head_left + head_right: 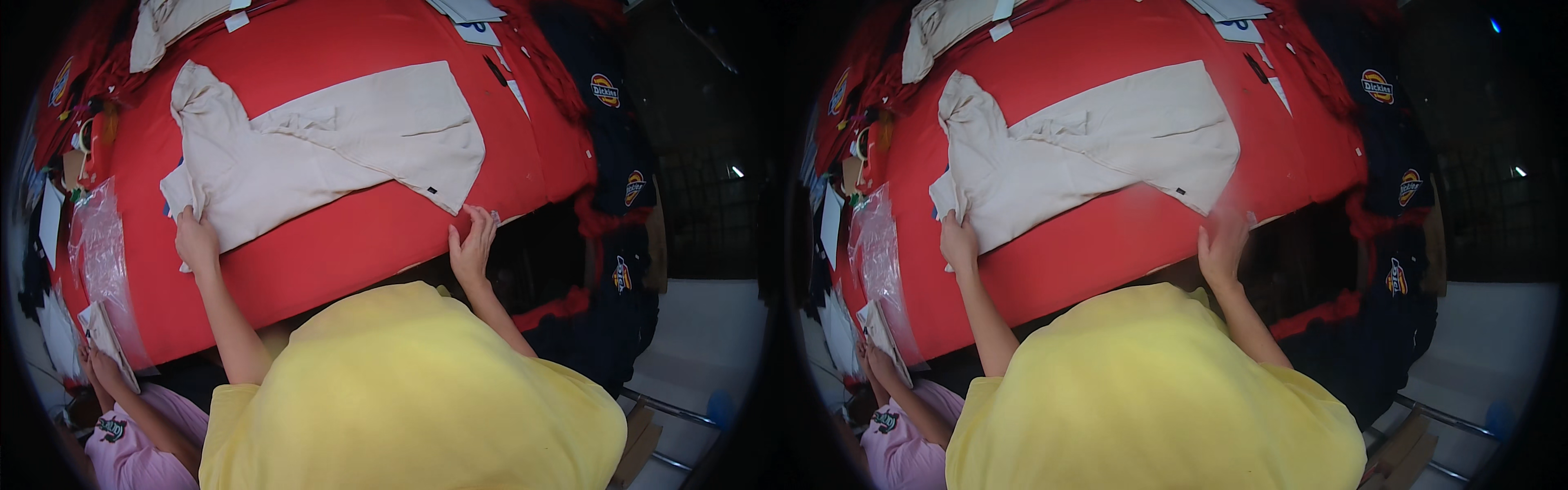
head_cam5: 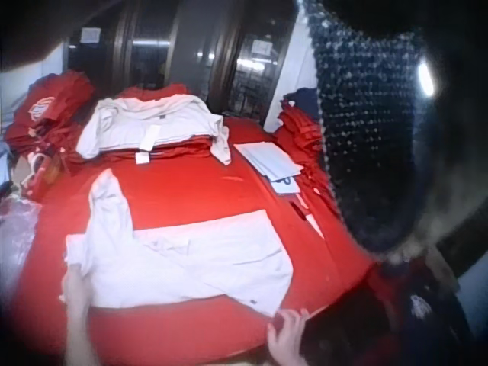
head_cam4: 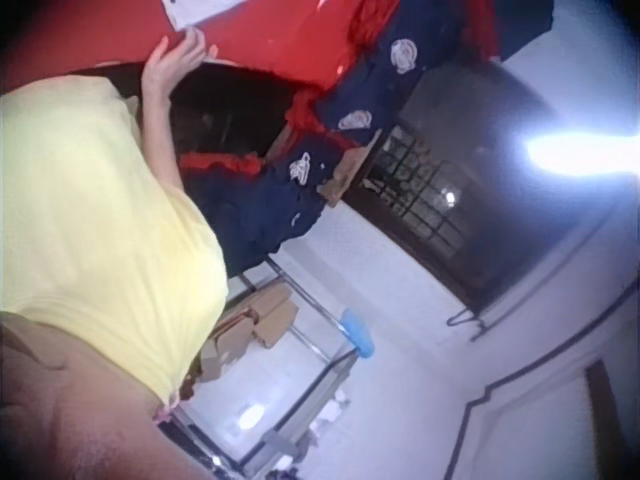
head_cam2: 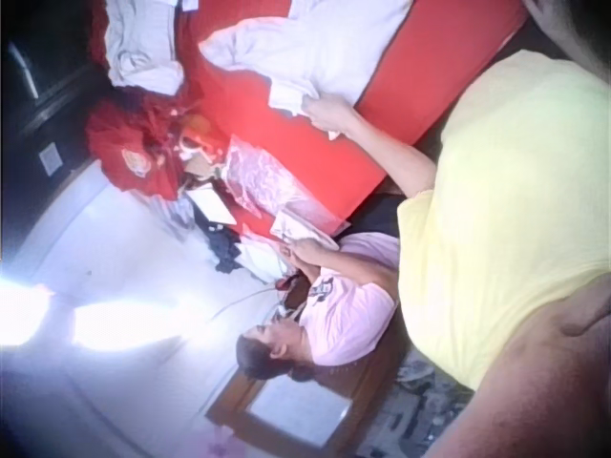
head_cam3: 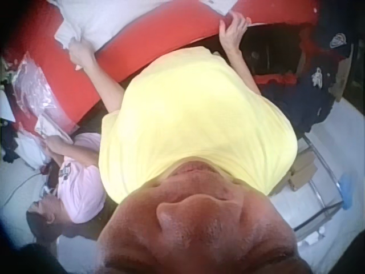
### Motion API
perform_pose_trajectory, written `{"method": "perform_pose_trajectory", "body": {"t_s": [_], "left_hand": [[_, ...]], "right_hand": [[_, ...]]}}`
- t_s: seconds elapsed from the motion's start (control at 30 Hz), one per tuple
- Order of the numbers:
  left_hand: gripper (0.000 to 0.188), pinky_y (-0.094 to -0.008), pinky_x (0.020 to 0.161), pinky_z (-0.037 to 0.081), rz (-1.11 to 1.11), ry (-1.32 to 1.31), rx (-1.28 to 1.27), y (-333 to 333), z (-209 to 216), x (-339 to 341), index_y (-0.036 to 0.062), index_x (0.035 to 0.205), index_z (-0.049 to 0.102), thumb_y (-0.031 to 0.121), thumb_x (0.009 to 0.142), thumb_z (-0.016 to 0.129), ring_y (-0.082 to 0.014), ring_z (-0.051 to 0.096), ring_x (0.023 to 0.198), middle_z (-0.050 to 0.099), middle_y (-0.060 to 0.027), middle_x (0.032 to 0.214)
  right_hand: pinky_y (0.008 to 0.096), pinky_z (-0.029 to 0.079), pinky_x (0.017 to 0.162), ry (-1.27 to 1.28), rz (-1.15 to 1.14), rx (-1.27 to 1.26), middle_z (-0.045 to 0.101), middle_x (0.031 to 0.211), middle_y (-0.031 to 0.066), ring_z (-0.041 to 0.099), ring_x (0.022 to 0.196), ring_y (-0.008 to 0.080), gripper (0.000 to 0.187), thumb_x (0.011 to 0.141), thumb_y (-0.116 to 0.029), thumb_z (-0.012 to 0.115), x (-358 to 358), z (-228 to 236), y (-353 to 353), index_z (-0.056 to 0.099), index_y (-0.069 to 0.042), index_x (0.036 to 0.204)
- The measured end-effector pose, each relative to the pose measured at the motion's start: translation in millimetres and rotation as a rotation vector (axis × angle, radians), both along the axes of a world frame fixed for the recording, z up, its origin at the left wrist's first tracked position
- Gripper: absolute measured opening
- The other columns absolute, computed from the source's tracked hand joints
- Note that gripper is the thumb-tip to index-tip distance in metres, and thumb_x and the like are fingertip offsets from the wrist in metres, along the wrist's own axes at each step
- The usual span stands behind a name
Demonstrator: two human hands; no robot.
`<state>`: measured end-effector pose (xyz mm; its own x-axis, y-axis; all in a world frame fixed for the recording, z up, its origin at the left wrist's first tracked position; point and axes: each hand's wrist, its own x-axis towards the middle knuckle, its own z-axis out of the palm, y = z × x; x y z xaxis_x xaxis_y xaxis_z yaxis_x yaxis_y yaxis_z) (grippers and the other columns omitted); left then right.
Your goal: The person folds shirts on a red workspace, places a cardboard insert inside a shirt, and puts folded shirts into plastic bags.
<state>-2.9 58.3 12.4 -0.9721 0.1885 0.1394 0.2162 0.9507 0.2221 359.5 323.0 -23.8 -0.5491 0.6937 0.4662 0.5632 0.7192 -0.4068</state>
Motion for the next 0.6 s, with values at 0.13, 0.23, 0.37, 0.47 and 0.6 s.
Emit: {"method": "perform_pose_trajectory", "body": {"t_s": [0.13, 0.23, 0.37, 0.47, 0.6], "left_hand": [[0.030, -0.0468, 0.079, 0.047, 0.057, 0.104, 0.059, 7, -12, 6, 0.0014, 0.112, 0.058, 0.022, 0.091, 0.053, -0.0383, 0.060, 0.094, 0.059, -0.0162, 0.108], [0.024, -0.0446, 0.074, 0.047, -0.017, 0.306, 0.304, -11, -46, -4, 0.0010, 0.105, 0.059, 0.020, 0.091, 0.054, -0.0376, 0.060, 0.088, 0.060, -0.0173, 0.099], [0.023, -0.0412, 0.070, 0.046, -0.042, 0.312, 0.450, -7, -42, -7, 0.0009, 0.097, 0.061, 0.023, 0.092, 0.058, -0.0348, 0.060, 0.081, 0.061, -0.0157, 0.086], [0.024, -0.0410, 0.069, 0.046, 0.036, 0.253, 0.406, -9, -38, -7, 0.0015, 0.095, 0.061, 0.025, 0.092, 0.059, -0.0333, 0.060, 0.079, 0.061, -0.0150, 0.084], [0.025, -0.0398, 0.065, 0.045, 0.136, 0.195, 0.406, -4, -32, -6, 0.0015, 0.094, 0.061, 0.026, 0.091, 0.060, -0.0308, 0.059, 0.072, 0.060, -0.0144, 0.081]], "right_hand": [[0.0440, 0.035, 0.093, -0.078, 0.038, -0.086, 0.055, 0.109, 0.0142, 0.048, 0.106, 0.0334, 0.030, 0.082, -0.014, 0.064, -11, 8, 40, 0.056, -0.004, 0.108], [0.0394, 0.041, 0.081, 0.115, 0.182, -0.003, 0.061, 0.094, 0.0143, 0.056, 0.093, 0.0299, 0.015, 0.088, -0.015, 0.056, -26, 12, 99, 0.059, -0.001, 0.091], [0.0393, 0.048, 0.074, 0.326, -0.016, -0.258, 0.065, 0.087, 0.0194, 0.065, 0.084, 0.0330, 0.020, 0.093, -0.017, 0.050, -77, 44, 203, 0.058, 0.001, 0.097], [0.0448, 0.047, 0.073, 0.127, 0.023, -0.139, 0.064, 0.085, 0.0213, 0.063, 0.083, 0.0392, 0.024, 0.093, -0.025, 0.054, -138, 44, 254, 0.058, -0.001, 0.096], [0.0464, 0.047, 0.067, -0.110, 0.058, -0.046, 0.064, 0.082, 0.0224, 0.062, 0.078, 0.0411, 0.027, 0.089, -0.029, 0.061, -177, 21, 283, 0.058, -0.002, 0.090]]}}
